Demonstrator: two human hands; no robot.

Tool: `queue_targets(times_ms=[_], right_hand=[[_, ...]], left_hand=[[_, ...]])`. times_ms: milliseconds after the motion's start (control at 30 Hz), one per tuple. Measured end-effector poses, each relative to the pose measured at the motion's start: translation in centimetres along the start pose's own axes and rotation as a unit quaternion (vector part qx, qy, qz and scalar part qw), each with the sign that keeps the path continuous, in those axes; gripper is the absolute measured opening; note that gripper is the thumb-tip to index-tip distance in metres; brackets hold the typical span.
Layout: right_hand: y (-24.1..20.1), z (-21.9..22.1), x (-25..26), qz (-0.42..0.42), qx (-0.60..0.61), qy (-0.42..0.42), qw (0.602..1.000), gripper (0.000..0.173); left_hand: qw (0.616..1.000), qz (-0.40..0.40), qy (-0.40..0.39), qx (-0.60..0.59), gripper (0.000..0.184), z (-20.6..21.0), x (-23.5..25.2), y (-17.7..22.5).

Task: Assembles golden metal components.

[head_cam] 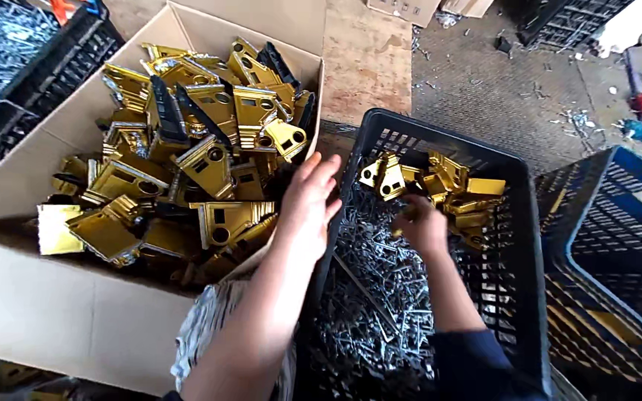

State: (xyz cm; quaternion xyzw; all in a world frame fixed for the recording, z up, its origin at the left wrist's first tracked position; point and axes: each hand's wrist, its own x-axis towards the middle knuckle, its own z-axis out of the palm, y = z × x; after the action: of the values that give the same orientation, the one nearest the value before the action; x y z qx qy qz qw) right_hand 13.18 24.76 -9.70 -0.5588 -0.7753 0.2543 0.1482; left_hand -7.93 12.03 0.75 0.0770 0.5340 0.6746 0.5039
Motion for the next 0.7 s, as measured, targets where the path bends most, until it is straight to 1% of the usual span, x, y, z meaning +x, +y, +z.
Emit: queue_targets(times_ms=[33, 67, 100, 133, 167, 200, 233, 267, 300, 333, 367, 400, 433, 467, 500, 533, 567, 600, 633, 667, 700], right_hand=[[-1.2, -1.3, -1.4, -0.033, 0.107, 0.052, 0.992, 0.041], [-2.3, -2.1, -2.8, -0.063, 0.251, 0.081, 0.963, 0.034], [-3.7, -2.6, -3.9, -0.086, 0.406, 0.078, 0.906, 0.03], [-5.1, -2.9, -4.9, -0.109, 0.526, 0.037, 0.843, 0.031], [-6.0, -2.9, -5.6, -0.135, 0.593, -0.027, 0.793, 0.031], [-6.4, -2.6, -6.0, -0.158, 0.619, -0.093, 0.763, 0.029], [-6.5, -2.0, -6.0, -0.172, 0.616, -0.141, 0.755, 0.027], [-6.2, -1.3, -5.8, -0.176, 0.584, -0.162, 0.776, 0.026], [-5.6, -0.2, -5.6, -0.174, 0.509, -0.148, 0.83, 0.026], [-4.7, 1.0, -5.3, -0.175, 0.378, -0.123, 0.901, 0.023], [-4.0, 2.5, -5.0, -0.167, 0.22, -0.122, 0.953, 0.022], [-3.6, 4.3, -4.9, -0.154, 0.086, -0.144, 0.974, 0.026], [-3.4, 6.4, -5.1, -0.155, -0.004, -0.163, 0.974, 0.03], [-3.1, 8.4, -5.7, -0.18, -0.052, -0.154, 0.97, 0.029], [-2.5, 10.1, -6.3, -0.231, -0.056, -0.111, 0.965, 0.021], [-1.8, 11.3, -6.7, -0.283, -0.025, -0.051, 0.957, 0.014], [-1.3, 11.9, -6.8, -0.312, 0.025, -0.005, 0.95, 0.012], [-0.7, 11.9, -6.9, -0.312, 0.085, 0.018, 0.946, 0.012], [-0.2, 11.5, -7.2, -0.276, 0.147, 0.02, 0.95, 0.013], [0.3, 10.7, -7.5, -0.212, 0.211, 0.005, 0.954, 0.014], [0.8, 9.6, -7.7, -0.13, 0.278, -0.022, 0.951, 0.014]], left_hand=[[0.999, -0.033, -0.006, 0.017, 0.072, 0.2, 0.0, -0.4], [0.997, -0.061, -0.022, 0.041, 0.086, 0.4, -0.1, -0.9], [0.994, -0.075, -0.045, 0.071, 0.098, 0.6, -0.4, -1.3], [0.989, -0.074, -0.08, 0.097, 0.104, 0.9, -0.7, -1.4], [0.985, -0.045, -0.121, 0.111, 0.099, 1.2, -1.1, -1.5], [0.982, 0.023, -0.153, 0.109, 0.082, 1.5, -1.5, -1.7], [0.974, 0.125, -0.168, 0.084, 0.057, 1.7, -1.5, -2.3], [0.96, 0.213, -0.168, 0.073, 0.043, 1.8, -1.0, -2.7], [0.946, 0.272, -0.153, 0.086, 0.049, 1.6, -0.6, -2.9], [0.941, 0.3, -0.121, 0.104, 0.061, 1.3, -0.3, -2.8], [0.941, 0.31, -0.086, 0.105, 0.069, 1.1, -0.1, -2.6], [0.943, 0.31, -0.062, 0.102, 0.08, 0.9, 0.0, -2.3], [0.944, 0.311, -0.051, 0.096, 0.09, 0.7, 0.1, -2.0], [0.947, 0.305, -0.045, 0.086, 0.098, 0.5, 0.2, -1.8], [0.953, 0.292, -0.034, 0.076, 0.099, 0.5, 0.1, -1.6], [0.959, 0.277, -0.028, 0.059, 0.096, 0.5, 0.1, -1.4], [0.963, 0.265, -0.028, 0.04, 0.091, 0.5, 0.0, -1.2], [0.965, 0.259, -0.031, 0.022, 0.086, 0.4, -0.1, -1.1], [0.967, 0.252, -0.035, 0.011, 0.083, 0.3, -0.3, -1.0], [0.968, 0.246, -0.042, 0.008, 0.081, 0.1, -0.6, -0.8], [0.969, 0.24, -0.053, 0.008, 0.079, 0.1, -0.7, -0.7]])
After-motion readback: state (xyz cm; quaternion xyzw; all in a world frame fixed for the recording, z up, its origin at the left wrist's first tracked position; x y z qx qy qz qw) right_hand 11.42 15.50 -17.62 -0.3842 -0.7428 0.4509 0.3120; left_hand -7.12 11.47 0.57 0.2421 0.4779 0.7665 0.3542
